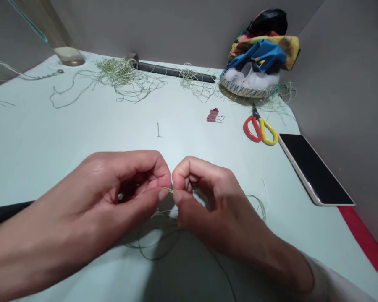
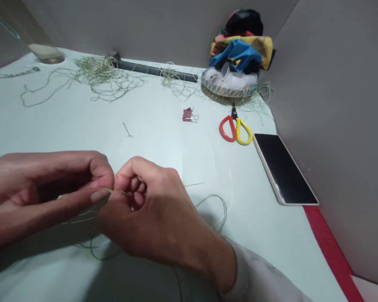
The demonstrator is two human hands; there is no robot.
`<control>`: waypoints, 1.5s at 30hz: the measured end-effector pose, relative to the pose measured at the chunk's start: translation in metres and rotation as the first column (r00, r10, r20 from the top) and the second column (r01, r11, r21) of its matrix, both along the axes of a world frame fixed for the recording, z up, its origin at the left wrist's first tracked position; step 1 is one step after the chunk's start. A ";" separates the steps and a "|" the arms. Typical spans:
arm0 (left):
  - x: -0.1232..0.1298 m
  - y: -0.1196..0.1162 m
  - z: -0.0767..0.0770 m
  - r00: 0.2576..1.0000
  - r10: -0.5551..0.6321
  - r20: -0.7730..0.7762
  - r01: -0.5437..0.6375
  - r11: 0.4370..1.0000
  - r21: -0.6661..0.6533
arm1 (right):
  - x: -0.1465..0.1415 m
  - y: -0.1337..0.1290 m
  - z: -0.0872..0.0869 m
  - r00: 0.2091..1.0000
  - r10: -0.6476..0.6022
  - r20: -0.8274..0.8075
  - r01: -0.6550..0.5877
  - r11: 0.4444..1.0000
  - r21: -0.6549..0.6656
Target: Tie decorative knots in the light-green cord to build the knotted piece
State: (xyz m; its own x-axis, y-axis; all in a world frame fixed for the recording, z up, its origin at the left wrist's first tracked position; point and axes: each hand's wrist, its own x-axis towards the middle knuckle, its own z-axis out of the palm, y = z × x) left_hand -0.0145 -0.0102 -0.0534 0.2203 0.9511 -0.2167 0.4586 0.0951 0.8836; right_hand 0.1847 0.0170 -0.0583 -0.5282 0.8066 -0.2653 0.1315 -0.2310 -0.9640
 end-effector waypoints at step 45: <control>0.004 0.009 -0.002 0.921 0.074 0.382 -0.026 0.991 -0.130 | 0.005 0.005 -0.002 0.973 -0.036 -0.227 -0.002 0.986 -0.166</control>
State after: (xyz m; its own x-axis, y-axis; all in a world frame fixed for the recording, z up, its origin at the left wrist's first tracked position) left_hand -0.0104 -0.0017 -0.0549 0.2627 0.9351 -0.2378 0.0767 0.2254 0.9712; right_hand 0.1894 0.0221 -0.0601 -0.5765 0.7718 -0.2682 -0.0936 -0.3884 -0.9167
